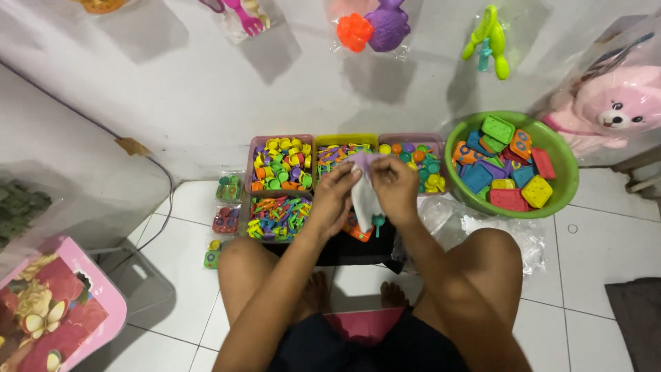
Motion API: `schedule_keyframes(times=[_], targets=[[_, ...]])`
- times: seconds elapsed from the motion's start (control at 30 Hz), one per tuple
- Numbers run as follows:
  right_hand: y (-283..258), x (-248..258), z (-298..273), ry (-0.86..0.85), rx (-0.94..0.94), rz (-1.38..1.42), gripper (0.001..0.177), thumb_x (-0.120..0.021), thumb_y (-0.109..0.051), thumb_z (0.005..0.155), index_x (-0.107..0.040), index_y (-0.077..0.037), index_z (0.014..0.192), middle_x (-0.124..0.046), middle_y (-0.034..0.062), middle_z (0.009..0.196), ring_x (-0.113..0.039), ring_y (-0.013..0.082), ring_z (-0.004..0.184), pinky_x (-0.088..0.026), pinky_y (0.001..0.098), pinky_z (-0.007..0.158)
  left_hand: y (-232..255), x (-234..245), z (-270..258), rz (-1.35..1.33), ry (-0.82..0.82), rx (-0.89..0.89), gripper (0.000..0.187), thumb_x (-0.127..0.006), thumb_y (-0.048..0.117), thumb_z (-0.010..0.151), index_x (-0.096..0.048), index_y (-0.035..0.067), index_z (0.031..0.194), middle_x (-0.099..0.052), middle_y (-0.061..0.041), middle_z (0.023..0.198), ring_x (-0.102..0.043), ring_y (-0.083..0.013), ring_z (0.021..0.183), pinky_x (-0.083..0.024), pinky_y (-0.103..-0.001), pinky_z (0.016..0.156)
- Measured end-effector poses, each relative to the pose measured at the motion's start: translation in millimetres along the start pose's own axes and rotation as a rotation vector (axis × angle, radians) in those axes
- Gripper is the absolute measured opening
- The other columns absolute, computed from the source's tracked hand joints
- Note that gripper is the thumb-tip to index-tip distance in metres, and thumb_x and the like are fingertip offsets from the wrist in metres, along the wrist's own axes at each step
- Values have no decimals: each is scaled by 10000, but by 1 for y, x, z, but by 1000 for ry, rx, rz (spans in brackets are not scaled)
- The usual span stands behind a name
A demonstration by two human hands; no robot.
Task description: Cleaning small plastic toys with a cloth and sorting them into different colored bins.
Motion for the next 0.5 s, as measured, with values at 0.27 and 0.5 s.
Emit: schedule_keyframes(times=[0.27, 0.5], targets=[[-43, -9, -73, 79, 239, -219, 184, -749, 116, 798, -708, -62, 777, -712, 61, 794, -664, 204, 667, -546, 294, 626, -76, 77, -44, -185, 129, 76, 298, -714, 50, 920, -625, 12, 1202, -699, -136, 1091, -701, -263, 1033, -576, -390, 929], [-68, -24, -112, 61, 507, -450, 200, -689, 144, 810, -690, -56, 790, -624, 47, 857, -654, 277, 797, -532, 357, 727, -72, 77, -83, -346, 132, 40, 262, -690, -44, 903, -576, 100, 1090, -657, -53, 984, -691, -226, 1009, -554, -359, 940]])
Point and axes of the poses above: each hand's wrist, its own z-axis towards the middle knuckle, its own x-axis out of the back of the hand, y = z × x, the point moved 5 cm from there along z, towards the middle knuckle
